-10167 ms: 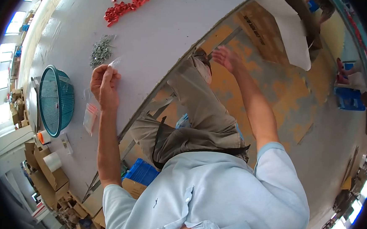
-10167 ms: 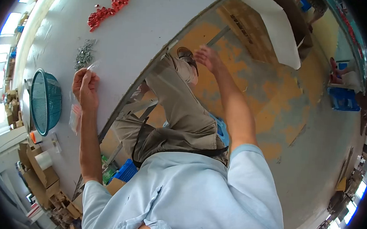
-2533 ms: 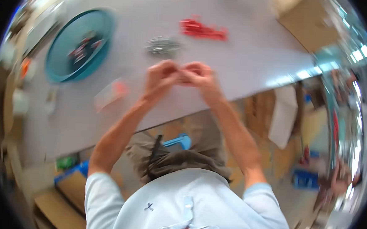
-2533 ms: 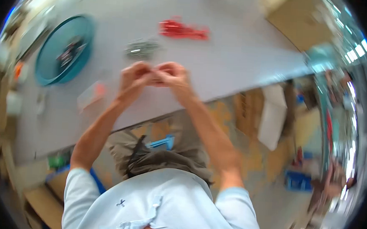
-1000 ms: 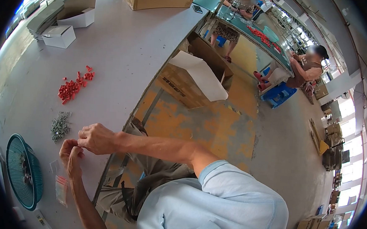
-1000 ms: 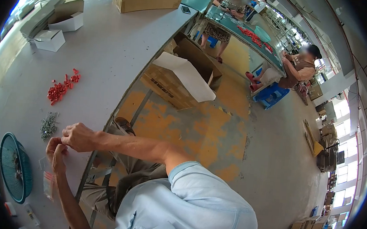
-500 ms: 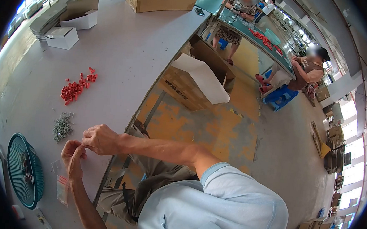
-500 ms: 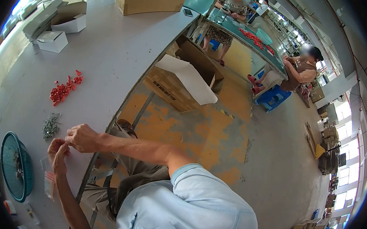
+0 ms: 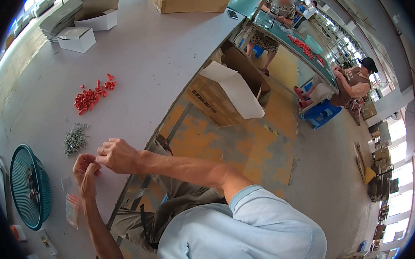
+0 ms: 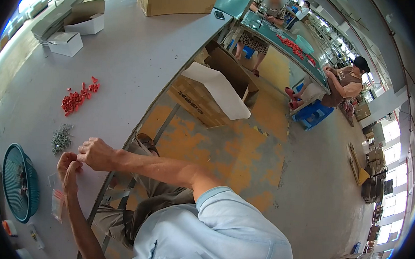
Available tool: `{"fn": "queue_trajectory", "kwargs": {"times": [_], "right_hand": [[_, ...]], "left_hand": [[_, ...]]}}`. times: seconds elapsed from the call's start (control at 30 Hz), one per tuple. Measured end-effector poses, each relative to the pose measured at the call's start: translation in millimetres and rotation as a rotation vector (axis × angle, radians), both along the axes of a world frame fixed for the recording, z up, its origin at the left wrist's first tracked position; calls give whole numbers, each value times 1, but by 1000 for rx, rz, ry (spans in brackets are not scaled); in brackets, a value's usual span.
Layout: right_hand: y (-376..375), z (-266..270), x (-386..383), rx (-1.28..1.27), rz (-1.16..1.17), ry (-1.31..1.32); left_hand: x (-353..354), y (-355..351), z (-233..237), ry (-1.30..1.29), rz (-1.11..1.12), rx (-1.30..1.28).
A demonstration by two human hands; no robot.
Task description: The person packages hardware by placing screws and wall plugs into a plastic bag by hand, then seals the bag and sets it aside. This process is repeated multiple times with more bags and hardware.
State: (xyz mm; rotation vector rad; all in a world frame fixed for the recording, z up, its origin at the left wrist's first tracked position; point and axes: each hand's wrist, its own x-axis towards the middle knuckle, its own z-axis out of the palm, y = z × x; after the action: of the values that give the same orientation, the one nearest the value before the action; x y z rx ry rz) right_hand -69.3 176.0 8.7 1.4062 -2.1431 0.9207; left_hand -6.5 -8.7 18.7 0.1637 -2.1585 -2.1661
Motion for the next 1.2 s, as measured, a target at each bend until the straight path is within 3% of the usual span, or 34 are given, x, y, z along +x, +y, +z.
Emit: {"fn": "queue_trajectory", "kwargs": {"times": [0.17, 0.23, 0.33, 0.43, 0.77, 0.97, 1.2], "right_hand": [[8, 9, 1, -66, -40, -159], [12, 15, 6, -161, -42, -511], [11, 8, 0, -316, 71, -681], [13, 8, 0, -300, 124, -765], [17, 4, -7, -237, 139, -763], [20, 8, -2, -330, 157, -874], [21, -2, -3, -361, 149, -733]], "left_hand": [[-1, -3, -2, 43, 55, -88], [3, 2, 5, 118, 76, -172], [4, 12, 8, 239, -31, -156], [2, 3, -3, 118, -59, -43], [-1, -1, 2, 89, -142, -36], [-1, 0, -9, 69, -116, -82], [1, 6, -7, 72, -96, -156]]}}
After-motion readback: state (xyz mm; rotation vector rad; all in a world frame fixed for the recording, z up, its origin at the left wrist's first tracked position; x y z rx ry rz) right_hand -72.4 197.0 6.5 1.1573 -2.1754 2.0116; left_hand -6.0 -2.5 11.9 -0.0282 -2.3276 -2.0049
